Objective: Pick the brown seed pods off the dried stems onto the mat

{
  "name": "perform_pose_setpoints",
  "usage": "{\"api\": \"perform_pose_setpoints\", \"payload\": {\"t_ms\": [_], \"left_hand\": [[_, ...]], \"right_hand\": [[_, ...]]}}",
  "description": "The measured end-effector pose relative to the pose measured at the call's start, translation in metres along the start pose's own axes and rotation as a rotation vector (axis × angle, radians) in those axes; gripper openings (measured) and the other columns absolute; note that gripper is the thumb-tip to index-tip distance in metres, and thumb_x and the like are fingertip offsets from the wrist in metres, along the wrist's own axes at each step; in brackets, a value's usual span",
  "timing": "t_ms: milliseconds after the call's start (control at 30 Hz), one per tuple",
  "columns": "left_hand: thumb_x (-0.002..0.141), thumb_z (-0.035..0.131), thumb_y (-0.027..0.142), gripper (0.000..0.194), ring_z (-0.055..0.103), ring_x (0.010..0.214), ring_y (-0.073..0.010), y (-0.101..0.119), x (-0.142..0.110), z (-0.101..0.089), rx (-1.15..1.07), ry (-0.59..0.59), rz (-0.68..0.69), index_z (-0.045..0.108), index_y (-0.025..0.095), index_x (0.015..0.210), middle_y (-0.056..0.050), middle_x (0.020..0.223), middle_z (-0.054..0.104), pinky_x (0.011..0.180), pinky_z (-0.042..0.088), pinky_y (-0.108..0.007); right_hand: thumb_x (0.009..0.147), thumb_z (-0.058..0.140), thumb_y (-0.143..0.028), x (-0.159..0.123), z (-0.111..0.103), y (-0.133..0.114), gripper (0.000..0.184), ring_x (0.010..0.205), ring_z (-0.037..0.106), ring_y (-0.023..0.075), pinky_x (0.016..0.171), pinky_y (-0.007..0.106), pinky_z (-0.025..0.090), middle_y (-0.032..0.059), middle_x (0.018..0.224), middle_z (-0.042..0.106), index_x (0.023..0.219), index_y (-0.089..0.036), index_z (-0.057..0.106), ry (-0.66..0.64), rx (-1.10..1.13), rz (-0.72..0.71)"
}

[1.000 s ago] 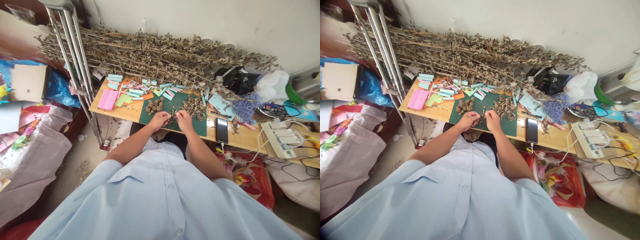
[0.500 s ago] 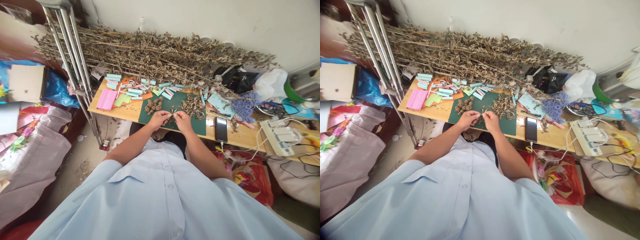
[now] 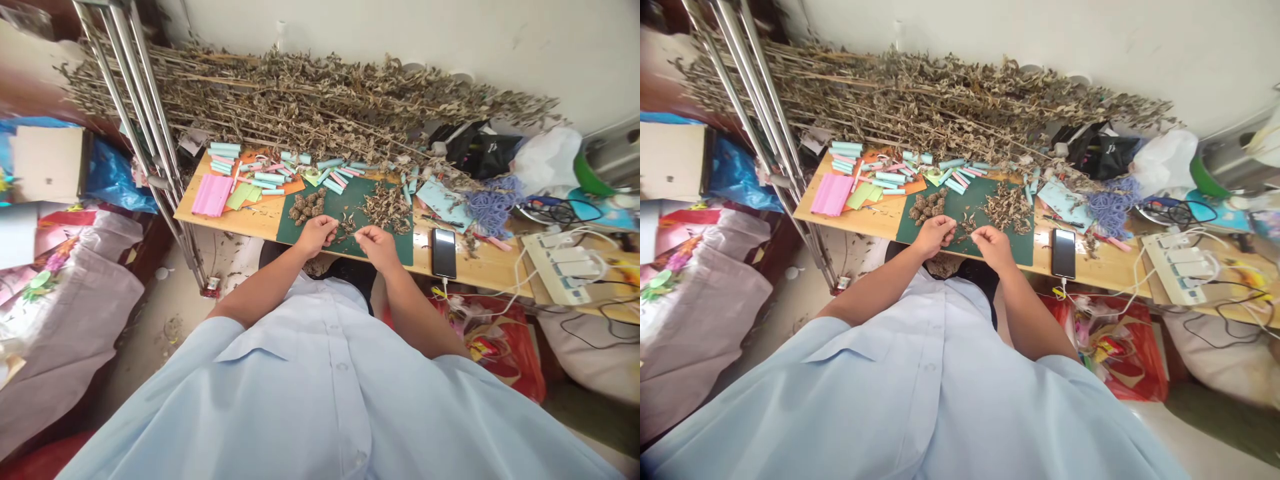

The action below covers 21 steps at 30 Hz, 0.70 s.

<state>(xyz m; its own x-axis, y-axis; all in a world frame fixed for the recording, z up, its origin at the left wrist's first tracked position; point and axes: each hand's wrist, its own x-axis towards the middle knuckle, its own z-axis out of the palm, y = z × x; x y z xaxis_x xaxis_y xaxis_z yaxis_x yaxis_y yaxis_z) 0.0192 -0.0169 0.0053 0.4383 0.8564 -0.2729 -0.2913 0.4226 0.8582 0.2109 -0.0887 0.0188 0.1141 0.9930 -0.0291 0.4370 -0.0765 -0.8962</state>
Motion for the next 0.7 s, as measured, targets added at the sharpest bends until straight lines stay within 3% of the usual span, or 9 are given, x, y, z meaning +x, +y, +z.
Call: {"api": "perform_pose_setpoints", "payload": {"t_ms": [100, 167, 300, 433, 533, 700], "left_hand": [[0.081, 0.077, 0.035, 0.028, 0.042, 0.045, -0.0026, 0.001, -0.001, 0.000, -0.043, -0.003, 0.010, 0.057, 0.016, 0.079, 0.004, 0.067, 0.053, 0.040, 0.022, -0.016], [0.080, 0.077, 0.034, 0.028, 0.042, 0.046, -0.0025, 0.003, -0.002, 0.001, -0.052, -0.006, 0.009, 0.057, 0.016, 0.079, 0.004, 0.066, 0.053, 0.040, 0.022, -0.016], [0.080, 0.078, 0.035, 0.028, 0.042, 0.046, -0.0024, 0.006, -0.004, 0.002, -0.039, -0.004, 0.003, 0.057, 0.016, 0.078, 0.004, 0.067, 0.053, 0.040, 0.022, -0.017], [0.081, 0.077, 0.035, 0.029, 0.042, 0.046, -0.0019, 0.007, -0.005, 0.003, -0.019, 0.003, -0.019, 0.056, 0.016, 0.078, 0.004, 0.067, 0.054, 0.041, 0.022, -0.017], [0.081, 0.078, 0.035, 0.030, 0.043, 0.047, -0.0019, 0.008, -0.005, 0.003, -0.020, 0.016, -0.033, 0.055, 0.016, 0.079, 0.004, 0.067, 0.054, 0.041, 0.022, -0.016], [0.081, 0.077, 0.034, 0.029, 0.043, 0.047, -0.0023, 0.008, -0.006, 0.002, -0.035, 0.020, -0.026, 0.055, 0.016, 0.079, 0.003, 0.068, 0.055, 0.041, 0.022, -0.016]], "right_hand": [[0.082, 0.069, -0.043, -0.017, 0.002, 0.000, 0.023, 0.063, 0.059, 0.0158, 0.065, 0.030, 0.049, 0.0013, 0.074, 0.071, 0.087, -0.021, 0.075, -0.156, -0.080, -0.032], [0.083, 0.069, -0.039, -0.021, 0.007, 0.001, 0.021, 0.070, 0.063, 0.0182, 0.072, 0.033, 0.052, 0.0026, 0.080, 0.073, 0.091, -0.023, 0.077, -0.187, -0.165, -0.090], [0.092, 0.061, -0.032, -0.014, 0.019, 0.004, 0.022, 0.090, 0.067, 0.0224, 0.086, 0.037, 0.054, 0.0067, 0.100, 0.074, 0.104, -0.024, 0.076, 0.008, -0.309, -0.217], [0.096, 0.054, -0.026, -0.001, 0.027, 0.005, 0.031, 0.107, 0.065, 0.0252, 0.090, 0.037, 0.053, 0.0091, 0.119, 0.068, 0.122, -0.026, 0.072, -0.023, -0.505, -0.280], [0.096, 0.053, -0.025, 0.004, 0.029, 0.005, 0.026, 0.103, 0.065, 0.0253, 0.087, 0.037, 0.053, 0.0093, 0.116, 0.067, 0.111, -0.026, 0.074, -0.052, -0.568, -0.269], [0.096, 0.052, -0.026, 0.008, 0.028, 0.006, 0.022, 0.103, 0.064, 0.0248, 0.094, 0.038, 0.051, 0.0093, 0.106, 0.068, 0.099, -0.023, 0.073, 0.111, -0.432, -0.262]]}}
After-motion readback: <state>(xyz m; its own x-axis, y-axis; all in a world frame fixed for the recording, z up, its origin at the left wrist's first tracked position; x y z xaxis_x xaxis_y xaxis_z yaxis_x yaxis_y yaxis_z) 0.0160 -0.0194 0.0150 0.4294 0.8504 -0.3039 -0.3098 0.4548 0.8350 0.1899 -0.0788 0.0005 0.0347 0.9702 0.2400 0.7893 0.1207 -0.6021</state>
